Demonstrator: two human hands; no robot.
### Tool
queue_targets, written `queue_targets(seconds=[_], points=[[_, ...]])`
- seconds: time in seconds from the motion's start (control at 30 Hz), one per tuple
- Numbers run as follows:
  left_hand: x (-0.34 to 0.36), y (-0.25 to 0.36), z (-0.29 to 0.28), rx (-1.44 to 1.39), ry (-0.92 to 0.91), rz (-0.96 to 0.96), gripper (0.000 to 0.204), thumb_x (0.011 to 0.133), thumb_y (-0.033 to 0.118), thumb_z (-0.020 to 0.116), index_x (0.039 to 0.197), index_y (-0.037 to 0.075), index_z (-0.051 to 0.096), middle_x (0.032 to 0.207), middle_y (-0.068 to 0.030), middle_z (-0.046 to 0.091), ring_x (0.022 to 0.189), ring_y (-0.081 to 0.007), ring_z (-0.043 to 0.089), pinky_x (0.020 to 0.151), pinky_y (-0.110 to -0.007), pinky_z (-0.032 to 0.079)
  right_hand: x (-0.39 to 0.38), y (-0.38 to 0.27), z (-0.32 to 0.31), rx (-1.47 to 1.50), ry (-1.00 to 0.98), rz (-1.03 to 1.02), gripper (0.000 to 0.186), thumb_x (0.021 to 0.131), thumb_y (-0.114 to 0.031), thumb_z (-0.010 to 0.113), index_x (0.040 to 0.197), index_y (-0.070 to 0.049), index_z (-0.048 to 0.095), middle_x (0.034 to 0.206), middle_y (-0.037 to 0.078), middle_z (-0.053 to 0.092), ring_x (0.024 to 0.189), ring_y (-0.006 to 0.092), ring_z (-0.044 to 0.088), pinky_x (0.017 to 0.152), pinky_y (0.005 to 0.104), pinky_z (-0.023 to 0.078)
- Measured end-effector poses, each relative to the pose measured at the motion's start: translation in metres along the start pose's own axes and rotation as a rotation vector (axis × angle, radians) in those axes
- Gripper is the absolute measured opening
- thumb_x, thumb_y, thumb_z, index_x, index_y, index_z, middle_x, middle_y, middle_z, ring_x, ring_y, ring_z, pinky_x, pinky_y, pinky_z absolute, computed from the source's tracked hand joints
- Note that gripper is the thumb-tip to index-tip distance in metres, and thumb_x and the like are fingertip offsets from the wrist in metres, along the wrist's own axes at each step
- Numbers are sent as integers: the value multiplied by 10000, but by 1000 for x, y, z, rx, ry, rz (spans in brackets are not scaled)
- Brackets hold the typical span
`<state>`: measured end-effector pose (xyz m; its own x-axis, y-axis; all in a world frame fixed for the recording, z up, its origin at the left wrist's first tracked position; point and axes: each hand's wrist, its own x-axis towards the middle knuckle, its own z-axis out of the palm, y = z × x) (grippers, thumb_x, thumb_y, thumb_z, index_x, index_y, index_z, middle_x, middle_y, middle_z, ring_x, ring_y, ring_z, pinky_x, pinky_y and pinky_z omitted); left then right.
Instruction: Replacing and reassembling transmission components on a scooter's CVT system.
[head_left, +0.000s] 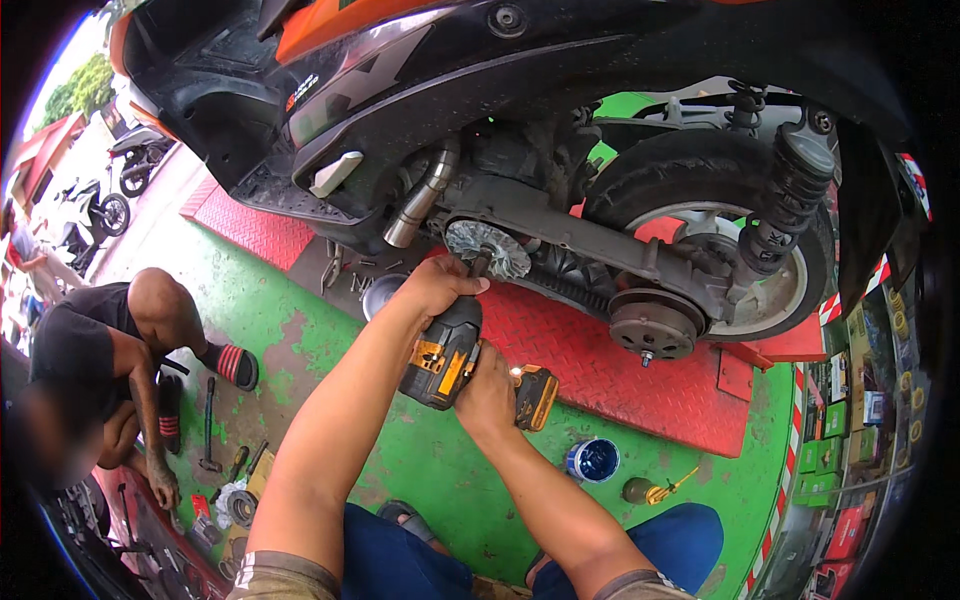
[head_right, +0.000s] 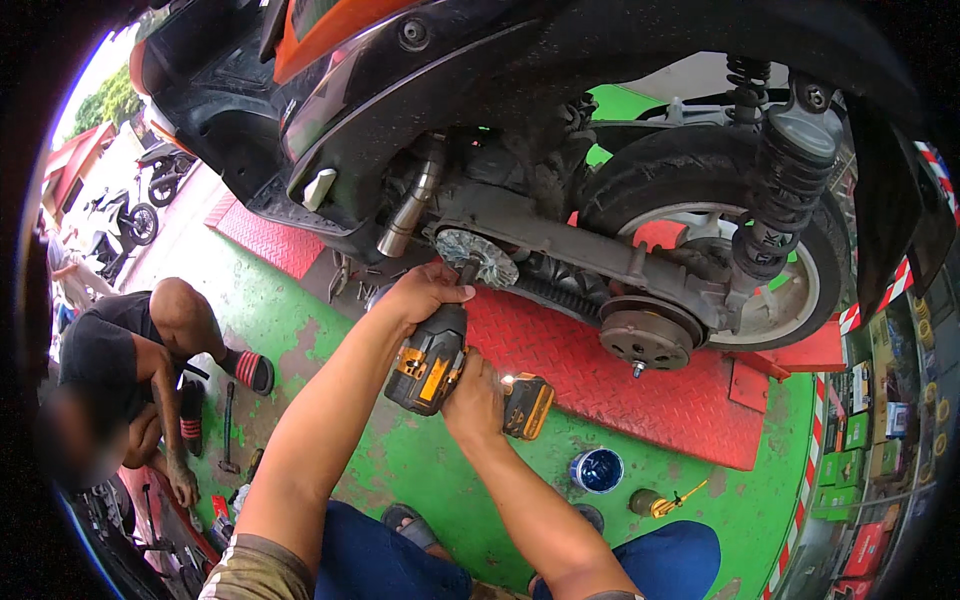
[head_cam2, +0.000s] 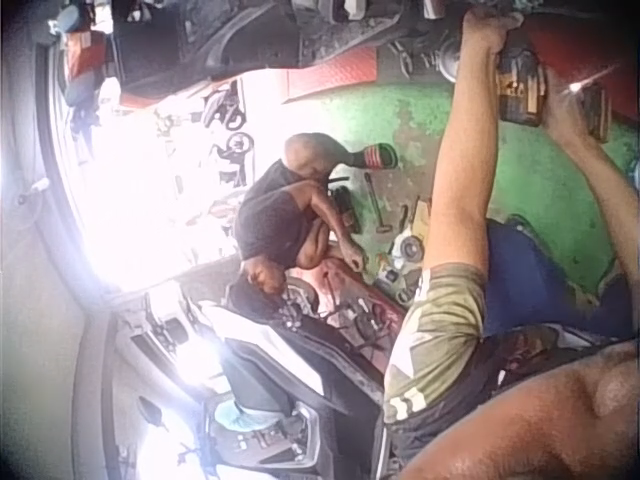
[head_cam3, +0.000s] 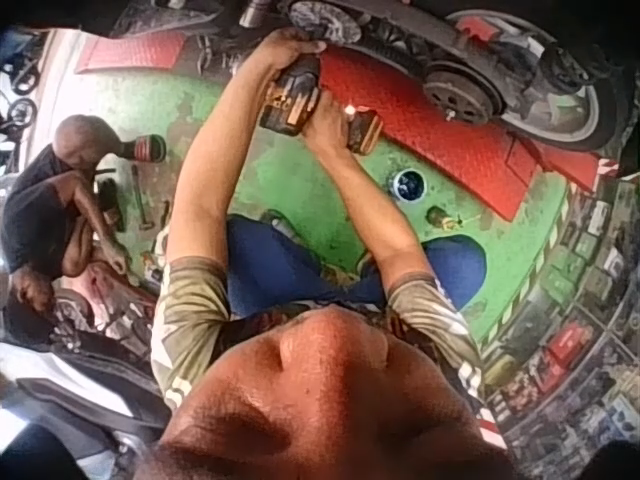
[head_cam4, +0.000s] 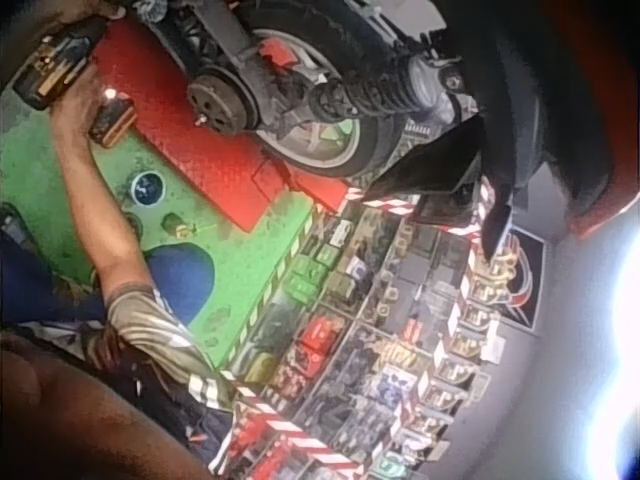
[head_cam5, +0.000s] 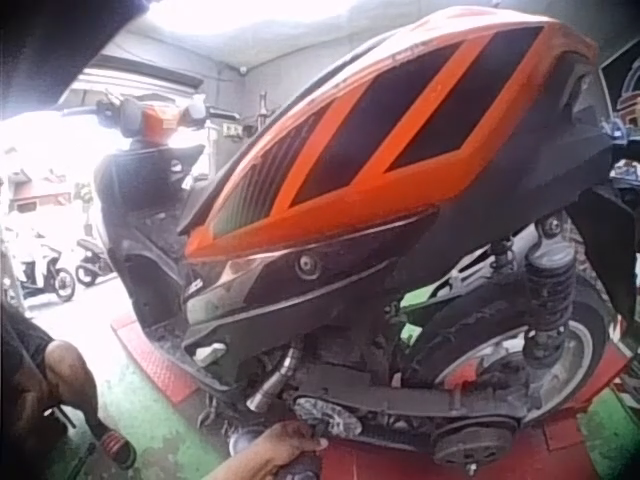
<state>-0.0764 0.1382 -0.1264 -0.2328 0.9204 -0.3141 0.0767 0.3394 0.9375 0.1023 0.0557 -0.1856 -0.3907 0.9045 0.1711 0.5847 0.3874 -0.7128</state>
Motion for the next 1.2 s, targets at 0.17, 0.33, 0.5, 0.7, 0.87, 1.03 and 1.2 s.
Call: queue_targets(seconds=[0.17,0.33,0.5,0.7,0.87,1.03,1.2], points=[[5,2,5,177,124,105,551,749,445,906,951,-24,700,843,-102,670,738,-195,621,659,-356,504,6,5,-7,-61,3,18,603,811,-36,684,1360,29,445,1130,275,602,1079,460,593,937,525,467],[14,16,-10,-344,-147,-231,797,806,726,724,1030,-37,681,912,-119,692,764,-221,625,722,-367,525,6,2,-6,-44,-13,41,578,824,-64,684,1348,22,456,1133,272,604,1084,456,596,939,525,467],[22,15,5,-571,-125,-136,883,821,771,671,1126,-55,611,922,-106,690,773,-205,632,723,-374,544,7,8,-5,31,-6,51,538,813,-11,661,1317,45,480,1163,306,605,1112,491,583,962,537,454],[37,-8,0,-431,6,-71,777,792,727,741,992,-13,612,760,-35,614,619,-127,570,548,-298,474,8,8,-2,40,-31,67,562,802,-24,697,1318,36,483,1162,300,608,1116,488,583,963,531,457],[26,6,5,-327,113,-162,743,812,710,739,938,-12,616,712,-40,594,579,-139,551,545,-311,468,10,13,0,12,-26,38,546,820,-38,674,1323,22,471,1124,274,609,1082,462,591,940,527,458],[2,15,-3,579,566,322,525,915,491,740,986,-16,625,741,-130,636,610,-341,609,618,-427,510,9,13,-2,51,-20,41,572,800,-14,694,1326,23,473,1143,287,610,1104,476,584,949,532,452],[-12,43,2,628,540,1133,232,977,114,599,1168,-12,638,1136,-223,656,1068,-399,634,920,-436,498,8,11,-2,85,-54,79,577,794,13,689,1330,21,477,1156,299,611,1115,490,578,956,539,444]])
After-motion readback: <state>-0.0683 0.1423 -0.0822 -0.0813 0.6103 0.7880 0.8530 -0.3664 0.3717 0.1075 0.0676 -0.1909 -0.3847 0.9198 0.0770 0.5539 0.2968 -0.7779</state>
